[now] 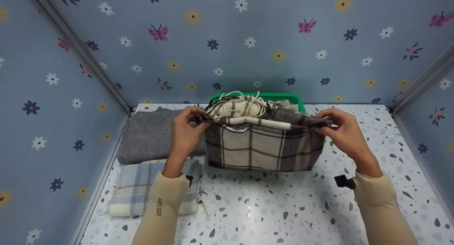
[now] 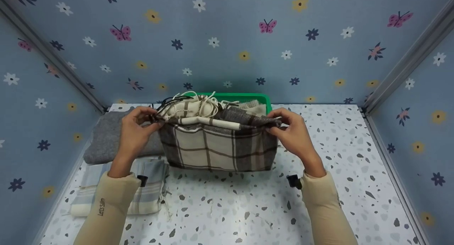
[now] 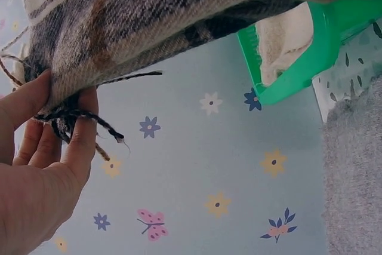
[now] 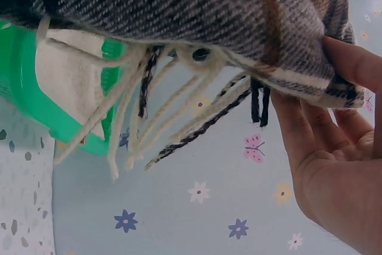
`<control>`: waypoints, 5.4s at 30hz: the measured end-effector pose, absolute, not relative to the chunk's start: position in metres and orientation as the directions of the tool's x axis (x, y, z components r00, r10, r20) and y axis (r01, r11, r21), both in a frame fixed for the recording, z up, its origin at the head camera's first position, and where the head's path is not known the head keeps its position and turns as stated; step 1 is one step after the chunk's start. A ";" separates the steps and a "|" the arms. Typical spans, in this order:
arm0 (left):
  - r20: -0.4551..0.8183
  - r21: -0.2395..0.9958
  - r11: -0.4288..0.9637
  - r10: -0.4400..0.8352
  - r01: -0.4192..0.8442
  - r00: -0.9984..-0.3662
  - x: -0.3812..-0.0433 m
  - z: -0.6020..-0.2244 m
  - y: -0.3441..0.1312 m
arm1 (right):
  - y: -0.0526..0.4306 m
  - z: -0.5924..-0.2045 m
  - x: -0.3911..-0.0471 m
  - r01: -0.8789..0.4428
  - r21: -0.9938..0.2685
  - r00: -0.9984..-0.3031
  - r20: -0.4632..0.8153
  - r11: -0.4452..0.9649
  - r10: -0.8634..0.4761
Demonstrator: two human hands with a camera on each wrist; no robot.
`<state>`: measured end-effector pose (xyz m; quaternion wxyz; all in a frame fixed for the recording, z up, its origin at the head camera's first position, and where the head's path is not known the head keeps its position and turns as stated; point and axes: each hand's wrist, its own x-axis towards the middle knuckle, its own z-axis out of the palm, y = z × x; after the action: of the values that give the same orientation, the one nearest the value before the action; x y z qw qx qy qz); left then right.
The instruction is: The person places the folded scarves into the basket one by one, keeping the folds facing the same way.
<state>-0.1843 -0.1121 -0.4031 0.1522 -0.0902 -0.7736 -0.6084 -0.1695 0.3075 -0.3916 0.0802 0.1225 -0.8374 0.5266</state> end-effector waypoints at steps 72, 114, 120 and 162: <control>0.489 0.860 0.239 -0.136 0.451 -0.862 -0.203 -0.414 -0.105 | 0.297 -0.402 -0.190 -0.348 -0.871 -0.922 0.384 0.346 0.040; 0.325 0.924 0.264 -0.153 0.278 -0.933 -0.228 -0.473 -0.106 | 0.295 -0.472 -0.218 -0.195 -0.878 -0.973 0.229 0.438 0.025; 0.288 0.930 0.282 -0.159 0.236 -0.944 -0.223 -0.479 -0.111 | 0.298 -0.480 -0.217 -0.171 -0.878 -0.976 0.212 0.447 0.043; 0.184 0.925 0.378 -0.379 0.030 -0.907 -0.169 -0.534 -0.209 | 0.277 -0.489 -0.163 -0.297 -0.864 -0.921 0.371 0.407 0.116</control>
<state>-0.1687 -0.2090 -0.5343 0.1867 0.1080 -0.8089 -0.5470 -0.1630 0.2770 -0.4893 0.1904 0.0553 -0.8167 0.5419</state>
